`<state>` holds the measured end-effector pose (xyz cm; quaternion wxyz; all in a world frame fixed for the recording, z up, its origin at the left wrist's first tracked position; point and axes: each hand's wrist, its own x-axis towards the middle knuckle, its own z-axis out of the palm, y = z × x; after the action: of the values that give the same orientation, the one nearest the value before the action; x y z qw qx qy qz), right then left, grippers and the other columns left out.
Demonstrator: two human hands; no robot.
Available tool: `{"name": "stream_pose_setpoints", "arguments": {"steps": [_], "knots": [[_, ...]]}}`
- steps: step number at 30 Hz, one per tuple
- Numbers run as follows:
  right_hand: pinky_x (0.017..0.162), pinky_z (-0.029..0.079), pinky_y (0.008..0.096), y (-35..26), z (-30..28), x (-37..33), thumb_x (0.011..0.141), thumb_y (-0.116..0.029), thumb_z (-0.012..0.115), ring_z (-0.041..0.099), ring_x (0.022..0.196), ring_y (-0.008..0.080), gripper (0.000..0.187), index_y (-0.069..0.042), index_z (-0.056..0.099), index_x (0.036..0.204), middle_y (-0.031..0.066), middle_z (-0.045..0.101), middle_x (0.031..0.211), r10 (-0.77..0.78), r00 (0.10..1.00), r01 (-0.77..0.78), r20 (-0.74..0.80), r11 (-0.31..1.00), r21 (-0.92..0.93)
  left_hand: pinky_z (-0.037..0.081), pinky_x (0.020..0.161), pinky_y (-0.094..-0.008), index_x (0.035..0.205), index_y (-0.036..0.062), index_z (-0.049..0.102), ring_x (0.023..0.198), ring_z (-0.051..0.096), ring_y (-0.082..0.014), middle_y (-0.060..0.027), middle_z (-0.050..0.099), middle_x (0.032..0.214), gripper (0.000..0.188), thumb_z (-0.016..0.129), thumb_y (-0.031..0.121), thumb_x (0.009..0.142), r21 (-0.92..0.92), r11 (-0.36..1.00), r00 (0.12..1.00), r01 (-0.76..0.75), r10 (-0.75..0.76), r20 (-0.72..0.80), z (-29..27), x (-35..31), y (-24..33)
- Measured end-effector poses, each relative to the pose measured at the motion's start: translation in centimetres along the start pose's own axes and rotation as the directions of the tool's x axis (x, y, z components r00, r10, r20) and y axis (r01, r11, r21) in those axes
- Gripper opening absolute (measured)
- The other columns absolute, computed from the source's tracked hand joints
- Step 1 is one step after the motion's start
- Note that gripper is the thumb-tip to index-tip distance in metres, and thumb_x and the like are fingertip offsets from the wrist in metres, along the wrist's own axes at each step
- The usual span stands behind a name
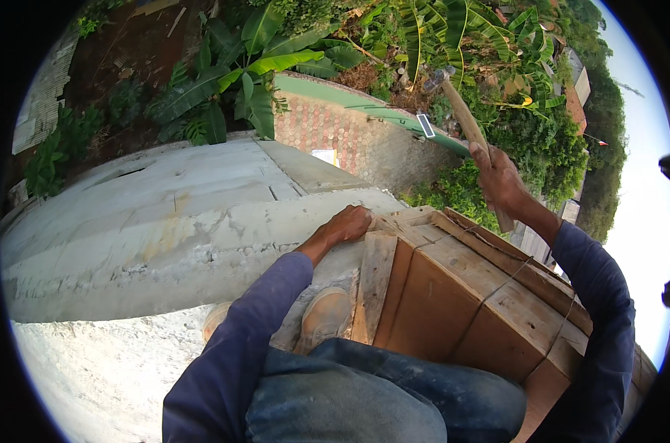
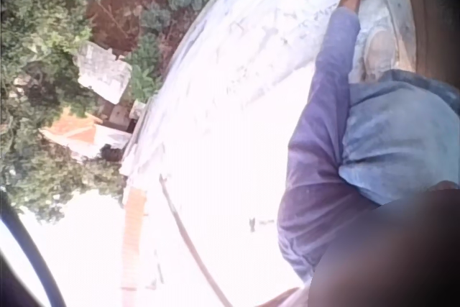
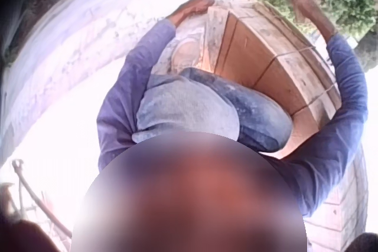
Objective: The person assembles wooden formwork on a rooftop by hammering nails into wooden planks and supports. They retrieve nails from a bucket, position planks, and use a hammer and crowbar to secure and adjust the structure.
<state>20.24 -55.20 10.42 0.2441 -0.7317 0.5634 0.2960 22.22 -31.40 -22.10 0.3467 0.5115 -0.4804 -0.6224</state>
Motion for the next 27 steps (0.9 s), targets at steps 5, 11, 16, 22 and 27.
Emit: {"name": "stream_pose_setpoints", "arguments": {"steps": [5, 11, 16, 22, 27], "knots": [[0.057, 0.056, 0.0449, 2.2, 2.7, -2.8, 0.112, -0.056, 0.045, 0.066, 0.052, 0.0249, 0.065, 0.005, 0.060, 0.095, 0.0123, 0.061, 0.063, 0.173, 0.846, -0.010, 0.505, 0.951, -0.308, 0.051, 0.096, -0.0566, 0.107, -0.0061, 0.068, 0.101, 0.065, -0.0519, -0.0332, 0.069, 0.114, 0.042, 0.044, 0.028, 0.106, 0.072, 0.995, 0.996, -0.069, 0.065, 0.055, 0.0, 0.1, -0.6], [0.047, 0.053, 0.0366, 1.3, -1.5, -0.6, 0.110, -0.062, 0.044, 0.058, 0.048, 0.0174, 0.066, 0.003, 0.057, 0.102, 0.0058, 0.054, 0.066, 0.102, 0.957, -0.059, 0.270, 0.984, -0.166, 0.053, 0.099, -0.0497, 0.127, -0.0029, 0.065, 0.112, 0.069, -0.0443, -0.0285, 0.071, 0.124, 0.048, 0.050, 0.036, 0.104, -0.143, 0.966, 0.975, 0.215, -0.221, -0.026, -1.0, -0.8, 1.7], [0.045, 0.053, 0.0362, -0.4, -1.4, 0.3, 0.109, -0.063, 0.046, 0.057, 0.049, 0.0186, 0.068, 0.004, 0.053, 0.115, 0.0071, 0.053, 0.072, -0.028, 0.992, 0.034, -0.123, 0.998, 0.052, 0.051, 0.103, -0.0411, 0.135, -0.0003, 0.064, 0.120, 0.068, -0.0323, -0.0211, 0.072, 0.128, 0.069, 0.073, 0.052, 0.092, -0.216, 0.880, 0.904, 0.423, -0.395, 0.160, -3.5, -2.7, 3.0], [0.068, 0.058, 0.0474, 2.1, 1.6, -2.3, 0.112, -0.056, 0.044, 0.069, 0.056, 0.0291, 0.066, 0.005, 0.062, 0.095, 0.0145, 0.062, 0.063, 0.220, 0.813, 0.022, 0.539, 0.914, -0.405, 0.052, 0.102, -0.0371, 0.134, -0.0012, 0.065, 0.120, 0.068, -0.0282, -0.0197, 0.071, 0.131, 0.066, 0.086, 0.037, 0.085, -0.267, 0.926, 0.964, 0.267, -0.254, 0.083, -3.7, -3.6, 2.2], [0.044, 0.054, 0.0389, 1.2, -2.0, 1.9, 0.111, -0.059, 0.043, 0.062, 0.046, 0.0211, 0.067, 0.005, 0.057, 0.098, 0.0096, 0.056, 0.062, 0.033, 0.993, -0.013, 0.115, 0.985, -0.172, 0.054, 0.101, -0.0374, 0.132, -0.0012, 0.067, 0.116, 0.071, -0.0277, -0.0182, 0.075, 0.124, 0.062, 0.087, 0.034, 0.085, -0.238, 0.937, 0.966, 0.256, -0.255, 0.036, -2.8, -3.6, 2.1]]}}
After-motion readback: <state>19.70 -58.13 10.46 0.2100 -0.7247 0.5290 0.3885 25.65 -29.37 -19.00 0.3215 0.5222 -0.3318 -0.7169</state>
